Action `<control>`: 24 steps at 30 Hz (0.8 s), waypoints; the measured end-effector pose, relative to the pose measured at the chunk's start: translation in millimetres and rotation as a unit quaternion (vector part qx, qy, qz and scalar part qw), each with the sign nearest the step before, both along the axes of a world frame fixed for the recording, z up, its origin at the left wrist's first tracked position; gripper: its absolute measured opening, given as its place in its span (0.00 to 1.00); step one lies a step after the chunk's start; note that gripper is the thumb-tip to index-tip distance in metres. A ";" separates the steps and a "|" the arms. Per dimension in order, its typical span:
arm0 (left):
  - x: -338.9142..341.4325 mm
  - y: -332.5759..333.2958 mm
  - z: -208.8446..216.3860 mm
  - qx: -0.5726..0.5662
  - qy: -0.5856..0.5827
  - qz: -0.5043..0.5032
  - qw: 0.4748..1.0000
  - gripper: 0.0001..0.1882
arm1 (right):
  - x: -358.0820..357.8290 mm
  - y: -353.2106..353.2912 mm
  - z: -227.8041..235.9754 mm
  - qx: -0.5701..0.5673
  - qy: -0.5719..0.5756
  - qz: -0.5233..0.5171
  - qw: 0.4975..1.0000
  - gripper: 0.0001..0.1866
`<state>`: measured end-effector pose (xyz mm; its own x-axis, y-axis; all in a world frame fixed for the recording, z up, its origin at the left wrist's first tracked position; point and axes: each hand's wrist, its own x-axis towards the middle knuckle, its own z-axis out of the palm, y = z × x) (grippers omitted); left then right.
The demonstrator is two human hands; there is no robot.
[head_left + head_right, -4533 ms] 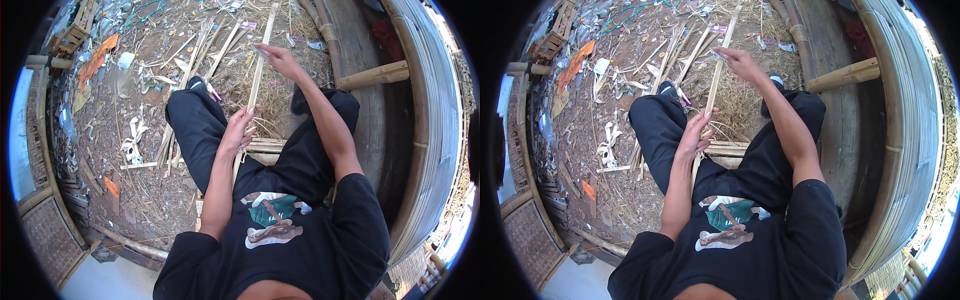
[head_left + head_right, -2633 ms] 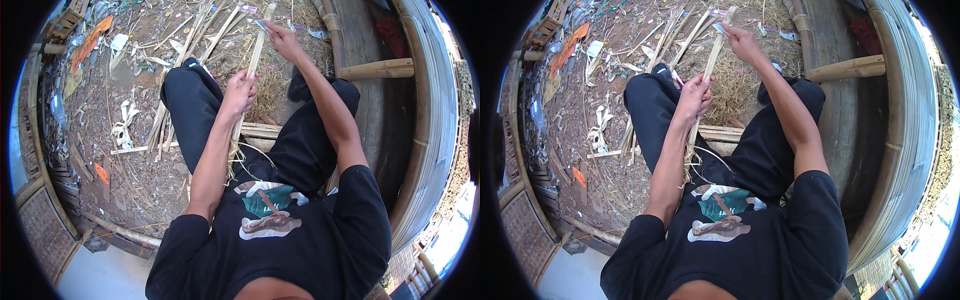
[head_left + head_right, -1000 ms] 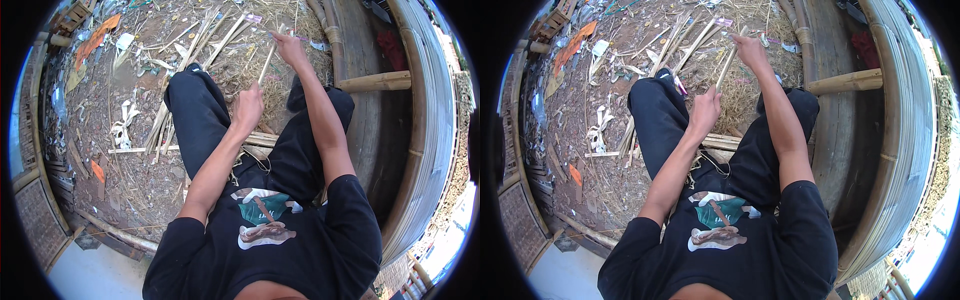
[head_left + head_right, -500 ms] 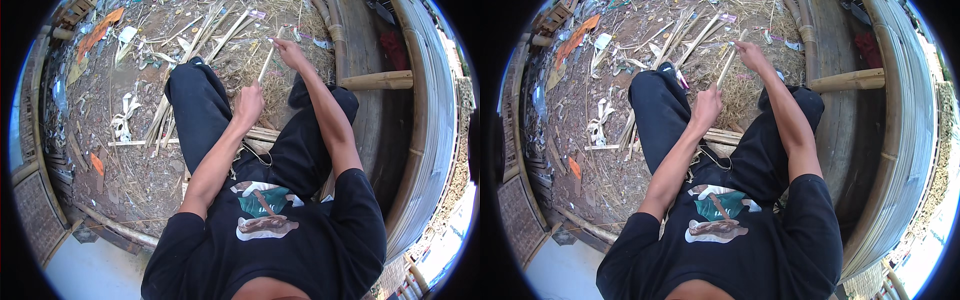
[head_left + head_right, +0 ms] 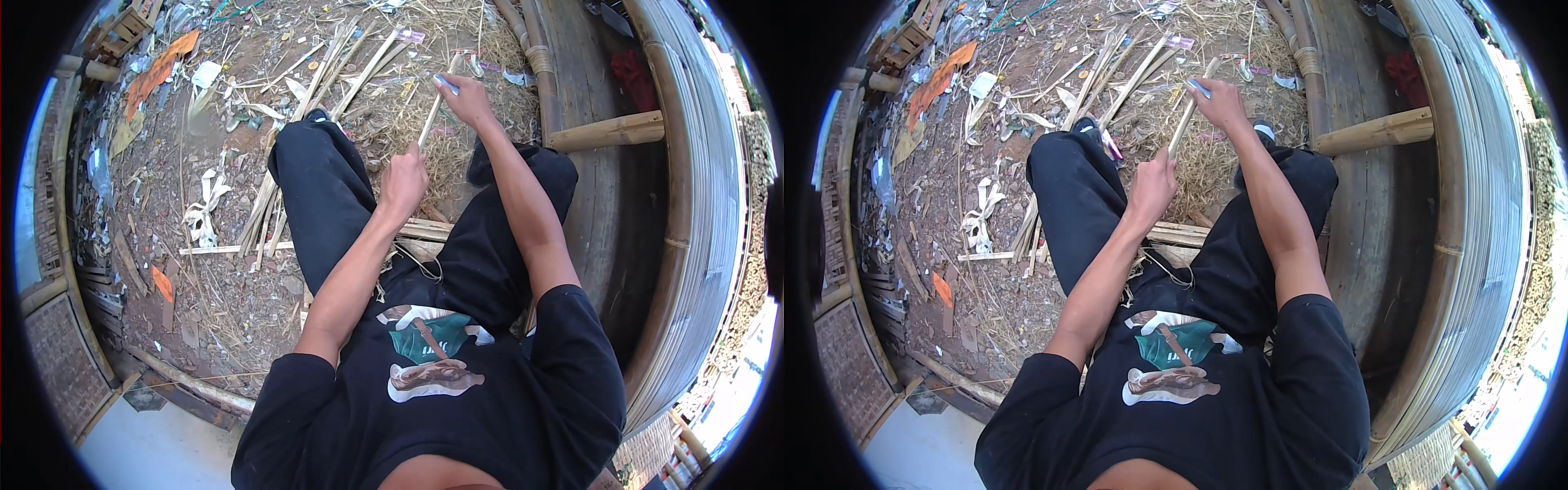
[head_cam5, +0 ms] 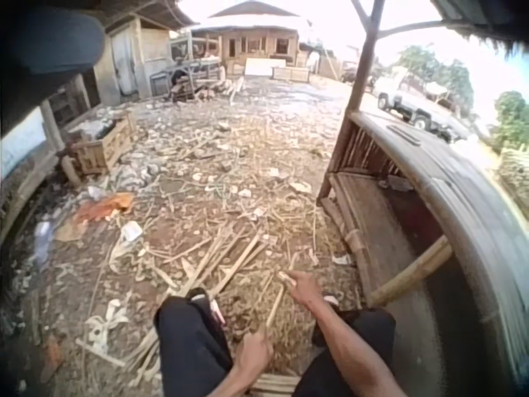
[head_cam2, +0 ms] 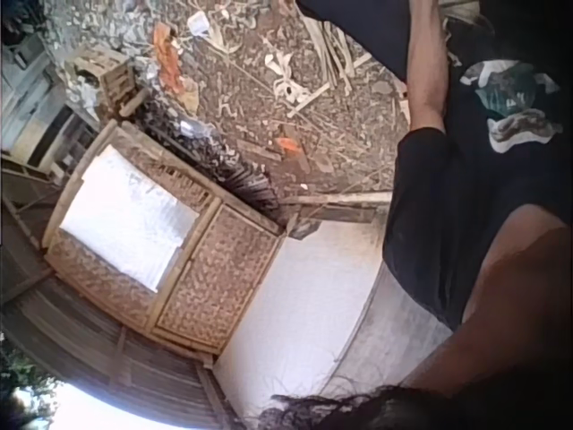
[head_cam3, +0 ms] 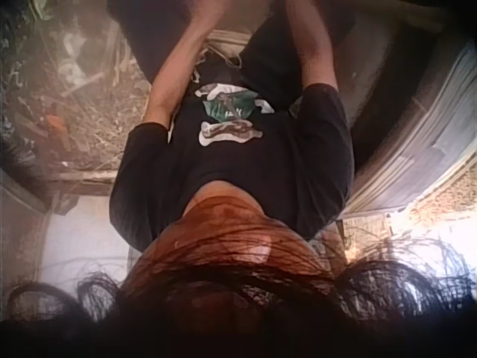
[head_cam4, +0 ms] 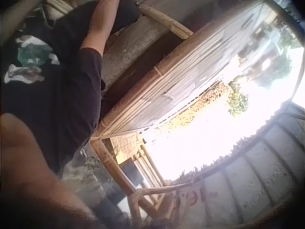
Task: The person shaves a bamboo strip using a knife by hand while sitting. They move the knife along the length of the strip to remove thin layers, letting the shavings fall to the ground.
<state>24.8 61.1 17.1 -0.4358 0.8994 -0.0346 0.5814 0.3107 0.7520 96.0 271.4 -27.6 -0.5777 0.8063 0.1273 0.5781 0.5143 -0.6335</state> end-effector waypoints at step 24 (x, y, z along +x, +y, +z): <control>-7.9 5.7 -6.9 0.006 -0.030 0.026 0.999 0.09 | 20.4 7.3 46.4 -0.109 -0.081 0.090 0.987 0.29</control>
